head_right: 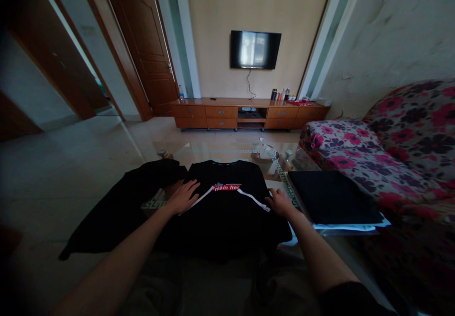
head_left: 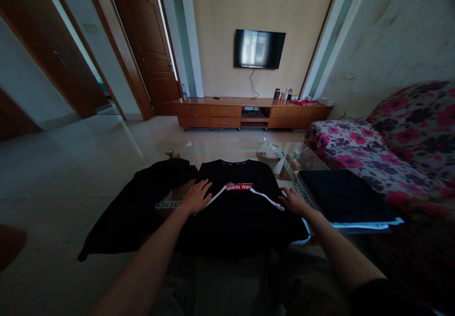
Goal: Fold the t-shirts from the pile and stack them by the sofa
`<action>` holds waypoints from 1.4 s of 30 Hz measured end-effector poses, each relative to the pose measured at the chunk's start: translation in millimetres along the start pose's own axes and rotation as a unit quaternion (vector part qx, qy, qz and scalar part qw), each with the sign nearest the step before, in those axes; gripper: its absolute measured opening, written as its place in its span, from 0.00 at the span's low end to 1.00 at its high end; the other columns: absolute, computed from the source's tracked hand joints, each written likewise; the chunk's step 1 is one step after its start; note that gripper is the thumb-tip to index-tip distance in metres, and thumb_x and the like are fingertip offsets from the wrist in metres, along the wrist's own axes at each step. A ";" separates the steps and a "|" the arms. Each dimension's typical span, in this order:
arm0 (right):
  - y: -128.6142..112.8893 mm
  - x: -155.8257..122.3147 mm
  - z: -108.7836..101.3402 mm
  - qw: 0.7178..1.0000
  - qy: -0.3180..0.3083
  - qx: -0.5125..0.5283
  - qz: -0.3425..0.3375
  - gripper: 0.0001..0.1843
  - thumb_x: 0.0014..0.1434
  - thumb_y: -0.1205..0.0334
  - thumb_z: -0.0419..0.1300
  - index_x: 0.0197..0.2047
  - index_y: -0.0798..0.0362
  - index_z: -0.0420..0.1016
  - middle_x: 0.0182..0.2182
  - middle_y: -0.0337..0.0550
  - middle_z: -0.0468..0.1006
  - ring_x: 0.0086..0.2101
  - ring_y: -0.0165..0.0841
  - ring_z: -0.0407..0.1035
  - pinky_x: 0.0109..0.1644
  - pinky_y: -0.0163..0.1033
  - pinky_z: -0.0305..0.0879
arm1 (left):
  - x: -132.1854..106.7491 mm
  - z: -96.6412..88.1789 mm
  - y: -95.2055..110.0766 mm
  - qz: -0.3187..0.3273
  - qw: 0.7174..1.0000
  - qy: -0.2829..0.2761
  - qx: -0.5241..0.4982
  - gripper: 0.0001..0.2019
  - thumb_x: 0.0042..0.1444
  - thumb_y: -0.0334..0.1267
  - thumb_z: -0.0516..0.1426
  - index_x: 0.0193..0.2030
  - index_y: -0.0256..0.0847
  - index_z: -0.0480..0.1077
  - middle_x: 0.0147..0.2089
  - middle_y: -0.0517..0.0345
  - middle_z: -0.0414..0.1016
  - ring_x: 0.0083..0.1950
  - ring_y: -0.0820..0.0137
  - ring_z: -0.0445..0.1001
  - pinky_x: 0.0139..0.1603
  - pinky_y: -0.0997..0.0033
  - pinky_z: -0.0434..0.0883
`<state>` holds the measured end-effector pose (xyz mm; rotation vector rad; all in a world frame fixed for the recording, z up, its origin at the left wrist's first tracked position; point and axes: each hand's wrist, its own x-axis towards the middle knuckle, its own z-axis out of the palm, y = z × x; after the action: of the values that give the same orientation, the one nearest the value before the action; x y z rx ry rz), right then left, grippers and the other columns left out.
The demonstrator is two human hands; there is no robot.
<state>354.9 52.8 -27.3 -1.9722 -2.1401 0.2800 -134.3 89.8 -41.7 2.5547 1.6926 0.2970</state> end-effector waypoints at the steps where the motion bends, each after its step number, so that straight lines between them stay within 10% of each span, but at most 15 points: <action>1: 2.0 -0.8 -0.8 1.000 0.001 0.002 -0.001 0.24 0.67 0.54 0.56 0.63 0.53 0.68 0.49 0.54 0.74 0.49 0.40 0.71 0.56 0.43 0.63 | 0.2 0.3 -0.4 -0.001 1.000 -0.001 0.000 0.31 0.68 0.54 0.45 0.73 0.45 0.57 0.77 0.51 0.53 0.76 0.57 0.53 0.74 0.55 0.52; 5: 7.3 1.6 -21.9 0.999 0.017 0.018 -0.045 0.16 0.62 0.61 0.58 0.52 0.56 0.73 0.44 0.52 0.76 0.43 0.37 0.72 0.51 0.39 0.64 | 1.7 1.2 -0.5 -0.003 1.000 -0.006 0.002 0.31 0.68 0.54 0.45 0.73 0.44 0.58 0.77 0.51 0.52 0.76 0.57 0.52 0.74 0.54 0.51; 11: -4.5 -4.9 -39.5 0.983 -0.157 0.078 -0.062 0.09 0.53 0.65 0.60 0.37 0.53 0.80 0.31 0.41 0.81 0.32 0.32 0.72 0.37 0.34 0.64 | 1.5 0.1 2.8 -0.008 1.000 -0.001 0.002 0.31 0.68 0.53 0.46 0.73 0.45 0.57 0.77 0.52 0.52 0.76 0.58 0.52 0.74 0.55 0.50; 18: -27.7 -6.3 -32.6 0.990 -0.141 0.021 -0.005 0.21 0.67 0.50 0.52 0.36 0.53 0.81 0.35 0.50 0.82 0.38 0.39 0.75 0.43 0.39 0.66 | 0.9 -3.2 4.9 -0.014 1.000 -0.013 0.005 0.30 0.68 0.53 0.46 0.73 0.45 0.57 0.77 0.53 0.52 0.76 0.58 0.52 0.74 0.55 0.50; 22: -49.9 -3.8 -24.3 0.998 -0.009 -0.053 0.039 0.27 0.71 0.45 0.44 0.53 0.53 0.77 0.51 0.57 0.78 0.49 0.44 0.73 0.54 0.46 0.66 | 1.7 -2.2 4.2 -0.013 1.000 -0.012 0.009 0.31 0.68 0.53 0.45 0.74 0.44 0.57 0.77 0.51 0.52 0.76 0.58 0.52 0.74 0.55 0.50; 26: -62.1 -2.1 -6.5 0.996 0.025 -0.061 -0.063 0.35 0.71 0.44 0.45 0.75 0.49 0.52 0.72 0.52 0.54 0.69 0.45 0.51 0.68 0.50 0.53 | 0.6 -1.9 3.2 -0.009 1.000 -0.021 0.008 0.31 0.68 0.54 0.45 0.75 0.49 0.54 0.77 0.53 0.51 0.76 0.58 0.51 0.74 0.54 0.50; 30: -65.5 0.4 8.2 0.992 -0.050 -0.065 -0.093 0.38 0.69 0.35 0.43 0.76 0.43 0.51 0.74 0.46 0.48 0.71 0.49 0.42 0.70 0.56 0.47 | 0.2 -7.1 7.0 -0.023 0.999 -0.020 0.009 0.31 0.66 0.58 0.48 0.73 0.52 0.58 0.76 0.52 0.55 0.74 0.54 0.55 0.71 0.51 0.54; 36: -84.8 34.0 5.9 0.995 0.047 -0.066 -0.051 0.33 0.72 0.42 0.38 0.70 0.50 0.63 0.70 0.51 0.58 0.67 0.44 0.54 0.70 0.51 0.47 | 17.1 -17.4 14.7 -0.057 0.998 0.019 0.006 0.25 0.70 0.53 0.41 0.66 0.52 0.66 0.67 0.52 0.67 0.68 0.55 0.63 0.67 0.51 0.59; 42: -93.2 67.0 28.0 0.996 0.016 -0.080 -0.034 0.42 0.67 0.33 0.45 0.77 0.44 0.48 0.76 0.48 0.37 0.73 0.50 0.31 0.72 0.56 0.38 | 37.1 -0.9 4.5 -0.101 0.994 0.050 0.007 0.42 0.63 0.66 0.46 0.76 0.41 0.50 0.78 0.46 0.46 0.77 0.51 0.46 0.74 0.50 0.48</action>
<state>252.6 112.1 -25.6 -1.9663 -2.2683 0.0651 -116.4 122.1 -35.4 2.3897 1.9752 0.4067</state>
